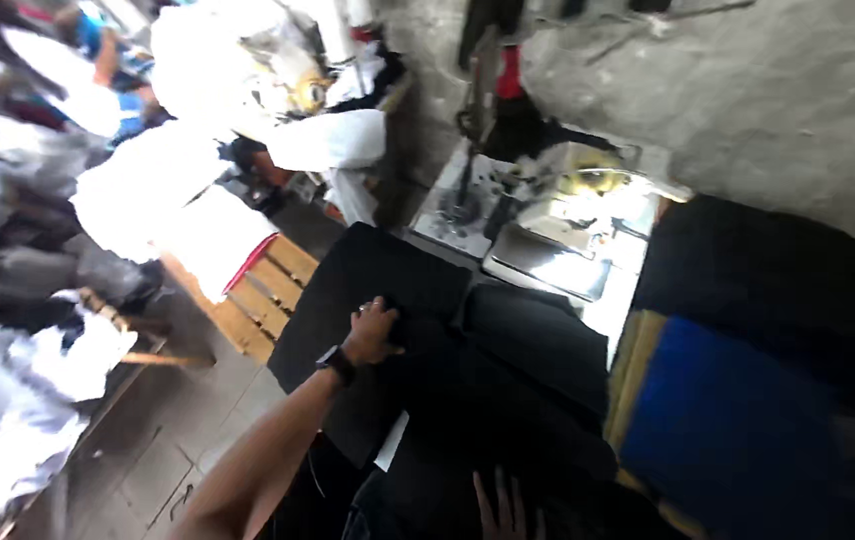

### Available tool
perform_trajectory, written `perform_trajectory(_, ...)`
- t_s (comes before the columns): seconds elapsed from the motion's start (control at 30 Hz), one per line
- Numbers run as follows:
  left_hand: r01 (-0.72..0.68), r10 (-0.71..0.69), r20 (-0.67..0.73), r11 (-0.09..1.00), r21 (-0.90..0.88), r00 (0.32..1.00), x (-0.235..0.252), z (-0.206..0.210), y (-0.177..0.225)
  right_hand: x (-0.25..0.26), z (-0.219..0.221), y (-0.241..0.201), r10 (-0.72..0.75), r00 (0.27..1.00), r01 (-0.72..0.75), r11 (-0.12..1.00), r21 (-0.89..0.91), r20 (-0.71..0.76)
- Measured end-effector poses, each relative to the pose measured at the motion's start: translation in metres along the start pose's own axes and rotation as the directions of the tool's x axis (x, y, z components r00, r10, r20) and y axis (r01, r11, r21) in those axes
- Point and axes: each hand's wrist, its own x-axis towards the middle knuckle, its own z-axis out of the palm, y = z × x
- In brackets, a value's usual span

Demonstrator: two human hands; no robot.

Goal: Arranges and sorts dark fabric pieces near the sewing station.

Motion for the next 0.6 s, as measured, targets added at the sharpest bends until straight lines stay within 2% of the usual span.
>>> perform_trajectory(0.17,-0.066,0.048,-0.112,0.985,-0.157,0.993,0.01,0.013,-0.016,0.012,0.001,0.019,-0.126,0.991,0.123,0.99,-0.061,-0.044)
perform_trajectory(0.2,-0.082,0.053,-0.147,0.977,-0.198,0.988,0.013,0.02,-0.02,0.017,-0.011,0.026,-0.169,0.985,0.17,0.985,-0.036,0.014)
perform_trajectory(0.27,-0.117,0.055,-0.237,0.96,-0.253,0.97,0.016,0.035,-0.03,0.03,-0.037,0.035,-0.222,0.95,0.228,0.974,-0.004,0.219)
perform_trajectory(0.33,-0.168,0.077,-0.308,0.944,-0.283,0.948,0.019,0.045,-0.034,0.042,-0.043,0.047,-0.285,0.916,0.299,0.954,-0.008,0.281)
perform_trajectory(0.47,-0.244,0.098,-0.369,0.895,-0.374,0.924,0.019,0.042,-0.041,0.049,-0.022,0.051,-0.43,0.895,0.439,0.896,-0.061,0.121)
perform_trajectory(0.6,-0.316,0.093,-0.495,0.865,-0.389,0.864,0.029,0.054,-0.043,0.05,-0.014,0.051,-0.464,0.882,0.471,0.87,-0.149,0.08)
